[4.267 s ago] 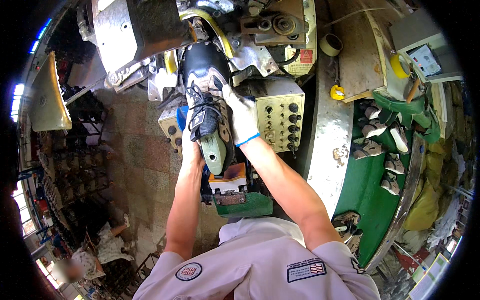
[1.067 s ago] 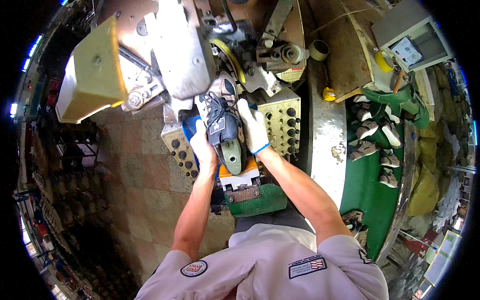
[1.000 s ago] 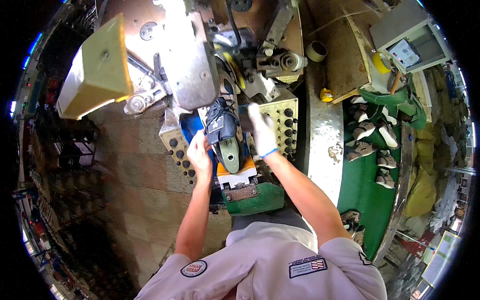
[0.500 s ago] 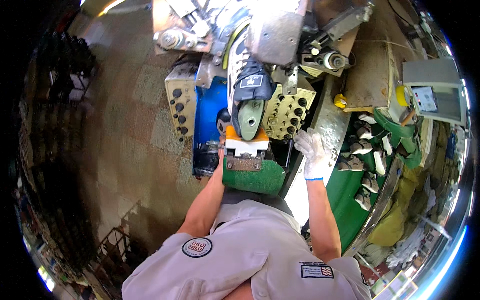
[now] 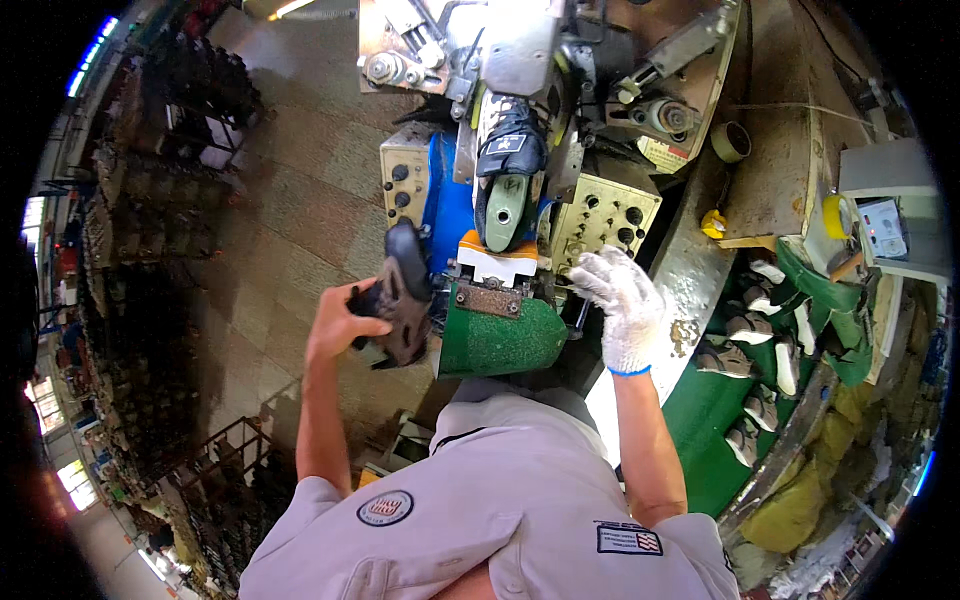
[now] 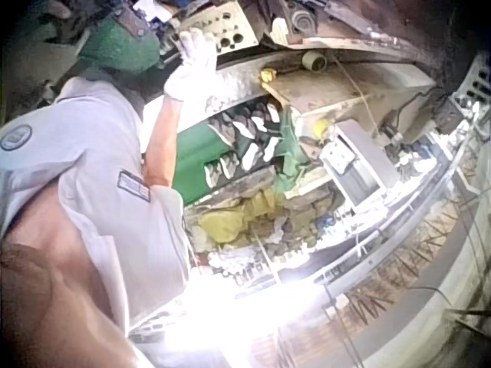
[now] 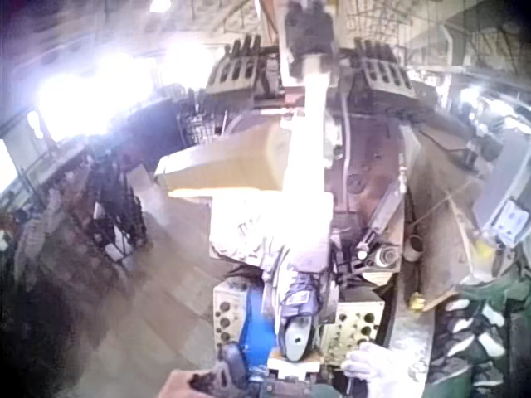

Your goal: The person picks up a shoe upper from a conveyor belt, mounts it onto an industrial lasting machine, activates the machine to press and shape the shoe, and then places the shoe back onto the conveyor belt.

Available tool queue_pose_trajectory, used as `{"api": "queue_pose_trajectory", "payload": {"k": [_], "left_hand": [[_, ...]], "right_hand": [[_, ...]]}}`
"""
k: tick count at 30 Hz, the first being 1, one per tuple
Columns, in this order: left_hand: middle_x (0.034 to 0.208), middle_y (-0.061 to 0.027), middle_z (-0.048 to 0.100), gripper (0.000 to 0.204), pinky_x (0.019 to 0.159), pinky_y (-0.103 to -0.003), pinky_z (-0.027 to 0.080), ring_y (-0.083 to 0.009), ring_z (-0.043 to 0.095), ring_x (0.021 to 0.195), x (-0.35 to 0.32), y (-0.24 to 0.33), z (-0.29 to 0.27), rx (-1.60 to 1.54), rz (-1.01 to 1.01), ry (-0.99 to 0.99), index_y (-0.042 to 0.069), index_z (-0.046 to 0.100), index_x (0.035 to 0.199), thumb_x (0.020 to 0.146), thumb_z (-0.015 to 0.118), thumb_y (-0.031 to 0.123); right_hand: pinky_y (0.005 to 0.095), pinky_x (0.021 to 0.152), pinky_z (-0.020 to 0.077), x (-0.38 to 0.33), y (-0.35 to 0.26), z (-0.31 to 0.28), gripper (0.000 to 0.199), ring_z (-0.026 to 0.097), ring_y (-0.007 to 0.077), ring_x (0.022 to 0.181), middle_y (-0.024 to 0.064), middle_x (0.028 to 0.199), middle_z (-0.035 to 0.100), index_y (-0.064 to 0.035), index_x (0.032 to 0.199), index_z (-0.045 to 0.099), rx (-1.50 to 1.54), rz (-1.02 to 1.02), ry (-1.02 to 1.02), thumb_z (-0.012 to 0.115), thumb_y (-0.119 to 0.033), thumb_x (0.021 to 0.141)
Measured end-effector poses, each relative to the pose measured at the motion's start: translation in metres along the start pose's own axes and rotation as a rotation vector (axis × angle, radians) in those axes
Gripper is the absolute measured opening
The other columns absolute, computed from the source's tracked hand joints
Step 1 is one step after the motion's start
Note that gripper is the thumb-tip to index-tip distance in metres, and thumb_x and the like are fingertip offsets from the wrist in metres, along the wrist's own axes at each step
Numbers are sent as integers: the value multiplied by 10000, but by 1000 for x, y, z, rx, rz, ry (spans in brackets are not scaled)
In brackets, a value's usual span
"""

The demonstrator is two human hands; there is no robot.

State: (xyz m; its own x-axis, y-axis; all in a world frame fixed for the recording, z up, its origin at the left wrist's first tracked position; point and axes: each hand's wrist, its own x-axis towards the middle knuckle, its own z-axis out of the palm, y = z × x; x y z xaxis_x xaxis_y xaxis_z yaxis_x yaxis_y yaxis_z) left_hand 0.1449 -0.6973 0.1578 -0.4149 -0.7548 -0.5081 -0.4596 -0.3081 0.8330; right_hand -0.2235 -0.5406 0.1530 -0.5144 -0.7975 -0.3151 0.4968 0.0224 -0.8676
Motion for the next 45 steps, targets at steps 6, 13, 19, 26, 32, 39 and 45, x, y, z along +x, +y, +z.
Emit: {"api": "queue_pose_trajectory", "payload": {"k": [6,13,19,26,32,39,45], "left_hand": [[1065,-121,731,692,790,-294,541,-180,689,921,-26,65,-7,-495,313,-358,-74,679,1207,530,783,28],[1112,-154,724,648,813,-322,551,-242,702,967,31,65,194,-1175,-113,-964,-64,669,1218,584,733,53],[1133,-168,718,626,826,-339,556,-278,704,990,56,48,317,-712,-302,-957,-59,659,1231,619,704,66],[1161,-179,703,389,880,-304,544,-216,699,1019,27,102,413,170,55,-834,-78,596,1282,913,684,9],[1128,-192,708,364,844,-323,559,-249,711,994,39,97,418,372,260,-685,-93,607,1248,960,680,117],[1115,-178,714,326,830,-306,561,-238,715,975,31,92,418,434,226,-602,-89,612,1232,959,669,80],[1053,-145,727,253,819,-286,560,-202,714,928,34,93,367,311,173,-425,-85,651,1172,962,657,57]], "right_hand": [[402,1017,484,-17,-29,90,845,626,302,1171,263,1328,588,104,1435,395,350,23,-481,449,-601,974],[355,847,588,-17,-81,30,480,709,222,909,134,1066,721,15,1251,633,657,299,-461,658,-364,958],[291,711,576,-79,-96,-124,308,695,152,782,92,941,720,24,1123,673,565,13,-115,715,-171,889],[290,706,536,-169,-59,-340,320,660,133,750,81,889,731,28,996,731,54,0,659,721,-275,894],[459,943,502,-180,45,-521,843,648,421,1123,310,1125,684,93,1064,714,-854,711,785,704,-694,764],[417,967,509,-31,123,-593,809,664,372,1110,265,1202,670,60,1312,502,-247,352,1538,879,-338,717],[405,920,531,-84,118,-531,536,678,253,998,120,1132,702,34,1265,605,414,-114,977,810,-82,784]]}}
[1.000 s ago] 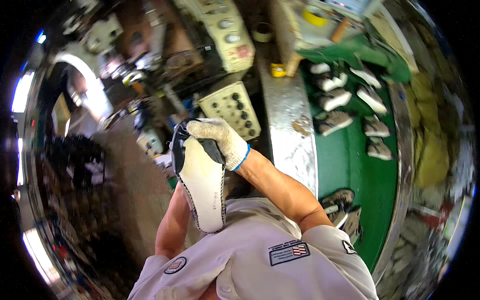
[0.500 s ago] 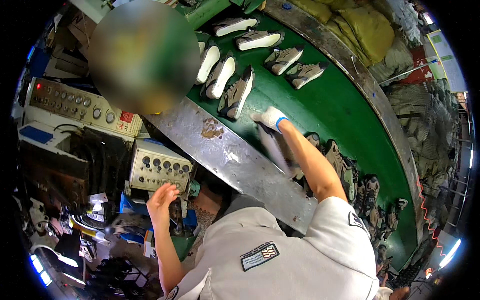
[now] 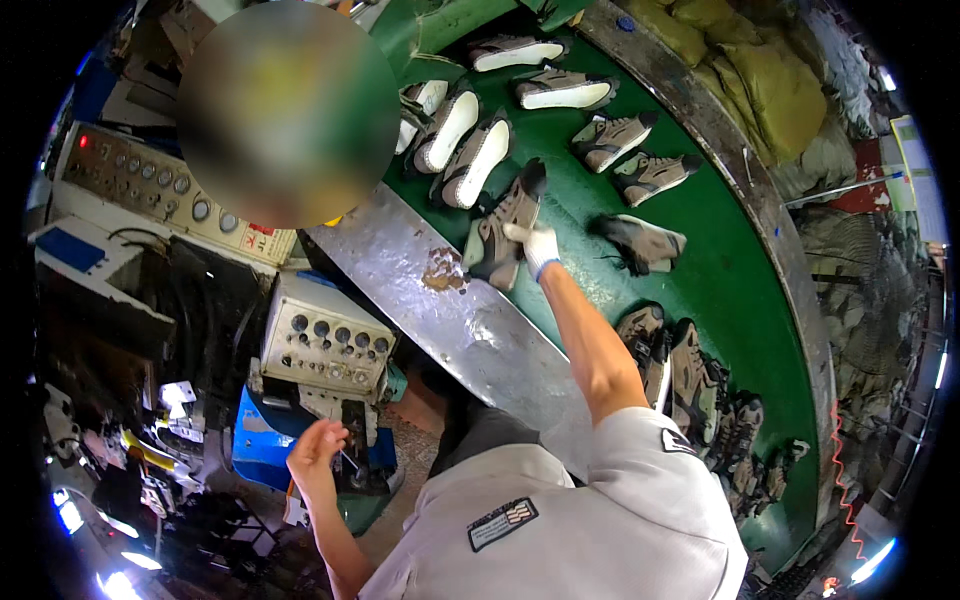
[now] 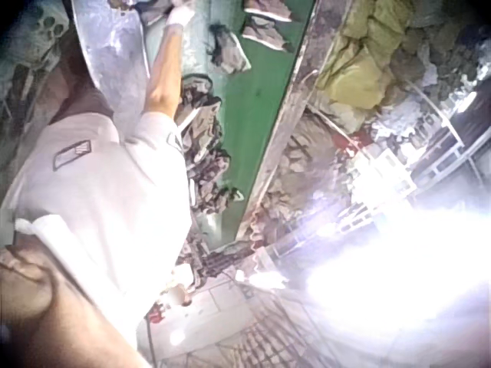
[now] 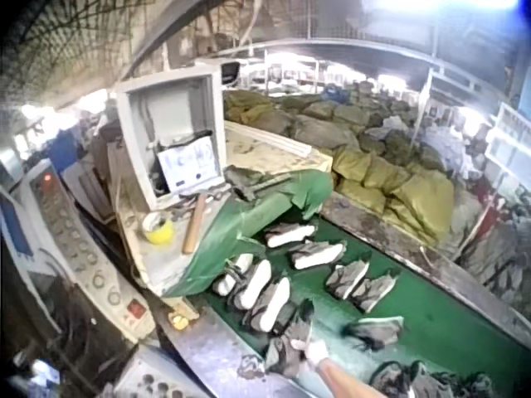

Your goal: The person picks up a shoe upper from a conveyor belt, mounts it onto an industrial lasting machine, activates the machine to press and shape the shoe, and then places the shoe back onto the conveyor belt.

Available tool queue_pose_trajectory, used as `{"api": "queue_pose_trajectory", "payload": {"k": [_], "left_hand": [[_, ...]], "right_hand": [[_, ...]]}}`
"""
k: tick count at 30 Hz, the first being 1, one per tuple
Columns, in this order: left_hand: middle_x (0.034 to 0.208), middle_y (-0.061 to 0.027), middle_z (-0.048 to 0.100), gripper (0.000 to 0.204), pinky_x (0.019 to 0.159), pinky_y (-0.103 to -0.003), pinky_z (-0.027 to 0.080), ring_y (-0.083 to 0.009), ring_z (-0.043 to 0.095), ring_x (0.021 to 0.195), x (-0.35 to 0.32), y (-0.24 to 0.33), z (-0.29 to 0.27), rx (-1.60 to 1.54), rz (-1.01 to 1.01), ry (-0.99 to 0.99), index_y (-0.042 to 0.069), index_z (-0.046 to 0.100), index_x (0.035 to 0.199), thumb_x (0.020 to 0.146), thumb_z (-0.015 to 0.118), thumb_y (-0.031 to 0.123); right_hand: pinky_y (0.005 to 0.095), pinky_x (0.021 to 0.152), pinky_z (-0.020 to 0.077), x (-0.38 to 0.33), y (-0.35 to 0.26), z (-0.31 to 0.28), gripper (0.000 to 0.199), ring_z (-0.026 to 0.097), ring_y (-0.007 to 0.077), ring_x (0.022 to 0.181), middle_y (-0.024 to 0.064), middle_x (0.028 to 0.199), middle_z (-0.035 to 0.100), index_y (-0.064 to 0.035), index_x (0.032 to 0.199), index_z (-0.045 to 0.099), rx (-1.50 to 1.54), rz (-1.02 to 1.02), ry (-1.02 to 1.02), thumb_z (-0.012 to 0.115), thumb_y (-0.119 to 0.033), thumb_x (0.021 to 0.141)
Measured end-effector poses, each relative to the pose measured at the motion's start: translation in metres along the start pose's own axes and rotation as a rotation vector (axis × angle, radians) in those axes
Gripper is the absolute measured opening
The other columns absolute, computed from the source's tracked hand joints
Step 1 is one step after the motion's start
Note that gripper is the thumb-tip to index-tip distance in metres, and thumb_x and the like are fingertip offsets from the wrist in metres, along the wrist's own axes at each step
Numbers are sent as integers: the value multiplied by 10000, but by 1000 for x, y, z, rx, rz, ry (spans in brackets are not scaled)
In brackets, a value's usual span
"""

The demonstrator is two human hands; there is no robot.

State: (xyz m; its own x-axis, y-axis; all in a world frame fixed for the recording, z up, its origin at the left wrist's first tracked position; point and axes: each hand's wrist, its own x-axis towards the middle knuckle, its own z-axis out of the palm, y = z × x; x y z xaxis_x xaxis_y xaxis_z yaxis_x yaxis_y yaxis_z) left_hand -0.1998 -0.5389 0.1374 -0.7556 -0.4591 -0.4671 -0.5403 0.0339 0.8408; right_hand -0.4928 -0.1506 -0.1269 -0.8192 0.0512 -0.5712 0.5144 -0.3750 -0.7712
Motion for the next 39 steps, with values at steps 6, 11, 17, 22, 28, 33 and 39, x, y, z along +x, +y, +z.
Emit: {"api": "queue_pose_trajectory", "payload": {"k": [6,11,17,22,28,33,39], "left_hand": [[1062,-156,736,293,842,-320,569,-222,722,926,45,13,-19,-126,179,1,-66,660,1183,979,644,144],[1121,-128,712,397,844,-335,556,-199,706,950,67,43,-60,-490,140,-231,-41,600,1285,1016,586,249],[873,-63,731,185,664,-308,599,-151,697,703,40,-17,-190,-659,68,123,-19,713,1033,912,722,121],[919,-97,725,232,687,-305,608,-158,688,730,26,-53,-246,-738,79,467,-50,710,1075,869,733,56],[1082,-191,709,351,770,-346,624,-254,723,872,26,-57,-288,-899,160,683,-103,641,1193,844,671,-71],[1171,-223,681,397,878,-362,596,-278,708,998,43,-69,-316,-926,272,656,-126,594,1254,865,634,-58],[974,-52,710,319,751,-266,525,-131,658,849,46,-63,-289,-972,104,543,-15,697,1173,979,638,231]], "right_hand": [[511,1101,425,-210,-12,89,600,567,361,1227,203,1385,561,11,1457,431,834,372,-626,643,-241,956],[328,908,554,-290,6,227,562,670,209,1037,164,1247,653,30,1426,478,396,495,-713,615,-290,985],[311,937,531,-351,29,359,517,648,180,1080,102,1264,651,26,1404,514,29,473,-928,654,-198,960],[275,863,518,-389,66,431,390,644,128,978,46,1142,679,-14,1312,606,-146,475,-863,641,-199,970],[282,905,505,-407,103,488,429,633,135,1031,48,1187,673,-22,1359,585,-108,493,-943,639,-206,975],[272,899,499,-406,136,522,398,628,130,1017,52,1186,672,-14,1315,609,-15,424,-963,656,-197,964],[281,872,523,-398,172,537,359,645,140,981,71,1161,694,-3,1280,642,43,375,-881,671,-170,964]]}}
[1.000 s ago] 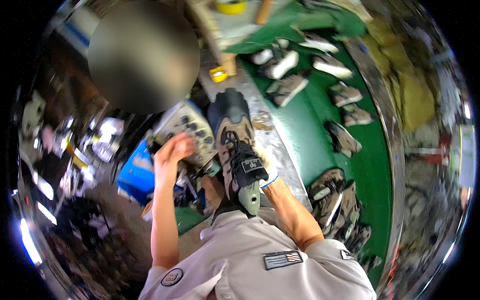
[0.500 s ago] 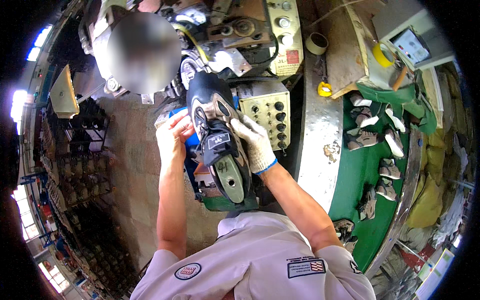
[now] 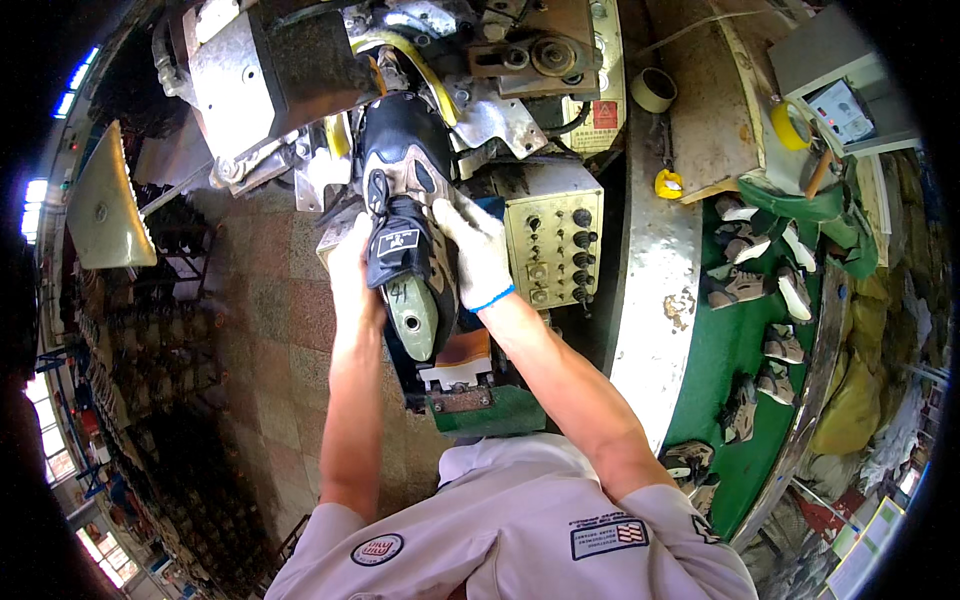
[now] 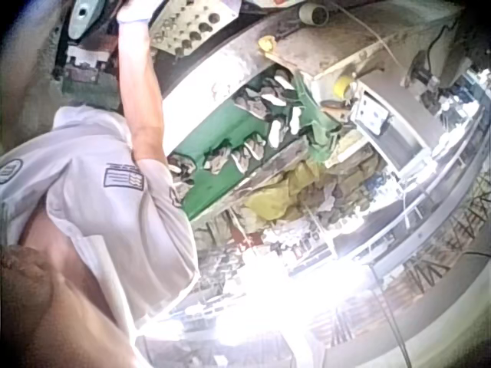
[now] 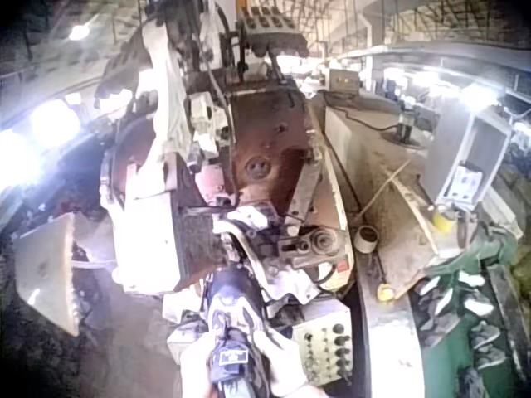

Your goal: The person picks up a shoe upper from a conveyor belt, mounts it onto an industrial lasting machine, activates the machine to press and shape the shoe, and then places the shoe back onto the conveyor belt.

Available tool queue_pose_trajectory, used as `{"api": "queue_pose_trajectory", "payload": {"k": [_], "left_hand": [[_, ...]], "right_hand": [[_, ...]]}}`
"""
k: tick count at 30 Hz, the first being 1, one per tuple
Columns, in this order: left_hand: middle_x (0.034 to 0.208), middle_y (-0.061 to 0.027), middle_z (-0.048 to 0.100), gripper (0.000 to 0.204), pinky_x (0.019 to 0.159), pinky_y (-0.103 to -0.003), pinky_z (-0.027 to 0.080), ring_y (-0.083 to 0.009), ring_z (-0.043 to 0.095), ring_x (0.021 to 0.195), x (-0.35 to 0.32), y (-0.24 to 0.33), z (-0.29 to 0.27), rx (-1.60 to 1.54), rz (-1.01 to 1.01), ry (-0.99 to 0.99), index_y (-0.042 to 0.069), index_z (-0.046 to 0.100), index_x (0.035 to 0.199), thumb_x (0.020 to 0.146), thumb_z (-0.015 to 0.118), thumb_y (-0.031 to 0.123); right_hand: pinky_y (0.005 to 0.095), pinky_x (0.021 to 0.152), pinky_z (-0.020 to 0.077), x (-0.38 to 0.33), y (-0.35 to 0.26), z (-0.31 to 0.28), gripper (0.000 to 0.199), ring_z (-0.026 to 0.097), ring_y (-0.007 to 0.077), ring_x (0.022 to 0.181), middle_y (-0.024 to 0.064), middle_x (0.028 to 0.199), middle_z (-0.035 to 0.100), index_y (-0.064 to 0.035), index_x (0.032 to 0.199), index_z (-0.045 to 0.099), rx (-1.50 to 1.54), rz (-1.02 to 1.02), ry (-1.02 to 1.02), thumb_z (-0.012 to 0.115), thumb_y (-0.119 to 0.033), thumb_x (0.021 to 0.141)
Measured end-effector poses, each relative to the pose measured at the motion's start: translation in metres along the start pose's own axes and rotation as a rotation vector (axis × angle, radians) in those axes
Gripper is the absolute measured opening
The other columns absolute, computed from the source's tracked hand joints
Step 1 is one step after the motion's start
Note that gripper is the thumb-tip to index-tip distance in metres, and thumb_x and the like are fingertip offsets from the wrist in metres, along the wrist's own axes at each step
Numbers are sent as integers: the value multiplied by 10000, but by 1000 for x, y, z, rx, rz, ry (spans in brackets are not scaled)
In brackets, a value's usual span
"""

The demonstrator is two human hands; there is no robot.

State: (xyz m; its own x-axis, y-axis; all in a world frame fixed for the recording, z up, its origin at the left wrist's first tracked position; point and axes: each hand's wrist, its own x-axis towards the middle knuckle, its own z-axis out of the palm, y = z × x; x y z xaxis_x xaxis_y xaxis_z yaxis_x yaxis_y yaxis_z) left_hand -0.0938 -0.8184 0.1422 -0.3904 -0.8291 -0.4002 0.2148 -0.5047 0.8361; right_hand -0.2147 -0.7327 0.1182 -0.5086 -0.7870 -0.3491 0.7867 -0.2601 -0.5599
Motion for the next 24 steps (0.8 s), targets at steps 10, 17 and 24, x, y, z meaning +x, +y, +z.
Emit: {"api": "queue_pose_trajectory", "payload": {"k": [10,17,24], "left_hand": [[923,-29,701,475,690,-298,564,-146,675,780,9,-39,-14,-103,-186,-78,85,660,1128,1040,478,515],[833,-15,689,474,661,-269,538,-135,657,709,19,-53,-21,36,-54,-76,80,694,1014,1042,485,504],[831,-6,680,427,642,-251,474,-80,581,702,17,-54,-21,155,191,-109,-1,688,1018,1094,438,336]], "right_hand": [[277,793,531,10,11,-6,253,656,130,875,54,1019,703,20,1136,683,-57,-30,37,625,-184,998],[289,750,531,15,26,-16,288,650,122,818,43,971,714,-15,1043,721,-19,97,100,658,-291,987],[240,630,510,21,33,-14,254,632,83,730,4,892,700,-53,994,723,-105,-16,94,647,-296,995]]}}
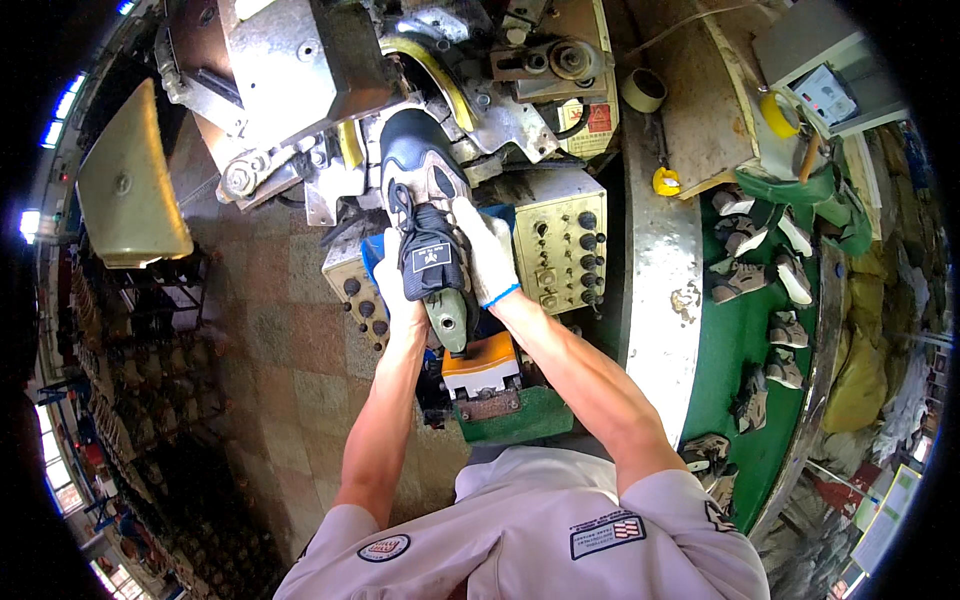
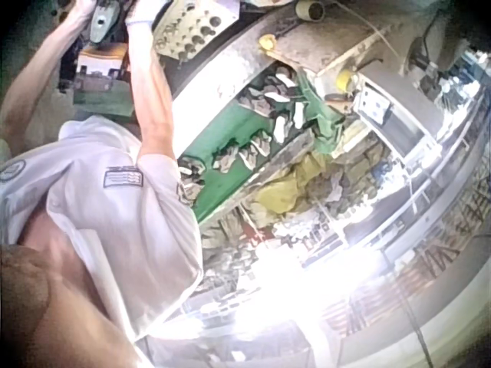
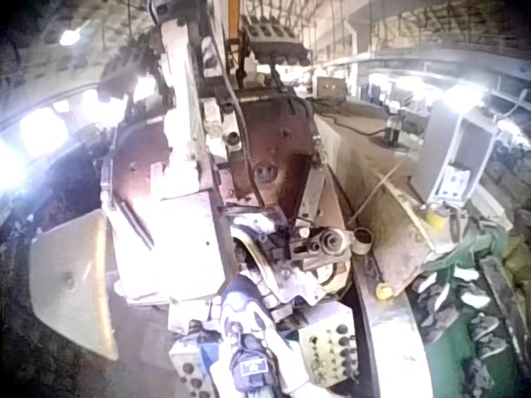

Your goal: The person picks up a shoe upper from a conveyor belt, mounts it onto an industrial lasting machine, activates the machine to press and shape the shoe, and then places the shoe back onto the conveyor belt.

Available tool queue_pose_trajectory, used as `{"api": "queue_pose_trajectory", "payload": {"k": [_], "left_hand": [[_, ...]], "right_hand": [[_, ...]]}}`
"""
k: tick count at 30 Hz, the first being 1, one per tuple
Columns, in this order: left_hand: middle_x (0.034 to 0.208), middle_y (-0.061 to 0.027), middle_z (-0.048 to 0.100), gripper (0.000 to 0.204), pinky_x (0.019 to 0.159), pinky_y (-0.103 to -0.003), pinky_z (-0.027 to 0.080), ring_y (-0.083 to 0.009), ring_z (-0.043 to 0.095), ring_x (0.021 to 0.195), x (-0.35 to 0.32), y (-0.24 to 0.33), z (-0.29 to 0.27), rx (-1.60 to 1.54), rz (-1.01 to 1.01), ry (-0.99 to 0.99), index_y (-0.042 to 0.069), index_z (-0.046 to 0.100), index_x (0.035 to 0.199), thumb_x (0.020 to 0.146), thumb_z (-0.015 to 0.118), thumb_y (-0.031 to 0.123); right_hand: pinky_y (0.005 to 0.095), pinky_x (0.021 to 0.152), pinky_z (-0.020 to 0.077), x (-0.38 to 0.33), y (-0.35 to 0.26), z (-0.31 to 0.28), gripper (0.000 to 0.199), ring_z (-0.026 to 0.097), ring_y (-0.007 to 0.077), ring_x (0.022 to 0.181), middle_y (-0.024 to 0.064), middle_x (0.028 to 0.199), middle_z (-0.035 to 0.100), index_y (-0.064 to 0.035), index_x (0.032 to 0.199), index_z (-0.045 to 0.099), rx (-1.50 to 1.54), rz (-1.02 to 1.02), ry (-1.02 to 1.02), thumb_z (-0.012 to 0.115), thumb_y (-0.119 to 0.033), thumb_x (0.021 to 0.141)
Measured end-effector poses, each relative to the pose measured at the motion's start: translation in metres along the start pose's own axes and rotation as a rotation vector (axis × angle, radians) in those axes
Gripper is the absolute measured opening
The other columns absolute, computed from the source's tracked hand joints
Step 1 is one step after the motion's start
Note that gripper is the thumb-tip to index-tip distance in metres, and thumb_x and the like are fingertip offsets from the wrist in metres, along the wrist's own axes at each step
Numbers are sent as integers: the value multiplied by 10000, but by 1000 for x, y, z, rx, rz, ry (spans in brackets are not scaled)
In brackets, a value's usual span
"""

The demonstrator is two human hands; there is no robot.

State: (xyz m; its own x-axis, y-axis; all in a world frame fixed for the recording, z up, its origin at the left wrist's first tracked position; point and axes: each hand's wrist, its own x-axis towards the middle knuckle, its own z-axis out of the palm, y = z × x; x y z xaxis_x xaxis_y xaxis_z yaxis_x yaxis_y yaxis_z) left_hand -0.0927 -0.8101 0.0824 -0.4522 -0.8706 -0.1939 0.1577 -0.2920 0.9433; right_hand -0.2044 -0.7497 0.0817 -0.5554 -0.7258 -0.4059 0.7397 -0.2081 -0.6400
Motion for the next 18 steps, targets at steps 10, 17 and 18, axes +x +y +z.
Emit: {"api": "queue_pose_trajectory", "payload": {"k": [10,17,18], "left_hand": [[797,-60,637,327,644,-276,442,-98,508,731,-13,11,1,390,413,15,-53,638,1141,1051,436,188],[959,-81,686,380,765,-278,504,-146,625,825,-35,-12,-21,-13,-48,203,-76,593,1284,1033,530,202],[1019,-122,698,422,799,-300,520,-174,653,880,-48,-33,-41,161,-14,247,-82,565,1317,1009,577,206]], "right_hand": [[239,602,501,-14,-16,13,252,624,67,692,-21,829,678,-62,959,728,-95,-92,22,642,-296,998],[280,852,532,-19,-4,-41,457,669,159,943,88,1086,702,21,1135,687,-369,-290,170,631,-406,983],[302,897,548,-22,-5,-67,521,698,206,1010,140,1176,705,49,1206,658,-493,-351,233,619,-421,985]]}}
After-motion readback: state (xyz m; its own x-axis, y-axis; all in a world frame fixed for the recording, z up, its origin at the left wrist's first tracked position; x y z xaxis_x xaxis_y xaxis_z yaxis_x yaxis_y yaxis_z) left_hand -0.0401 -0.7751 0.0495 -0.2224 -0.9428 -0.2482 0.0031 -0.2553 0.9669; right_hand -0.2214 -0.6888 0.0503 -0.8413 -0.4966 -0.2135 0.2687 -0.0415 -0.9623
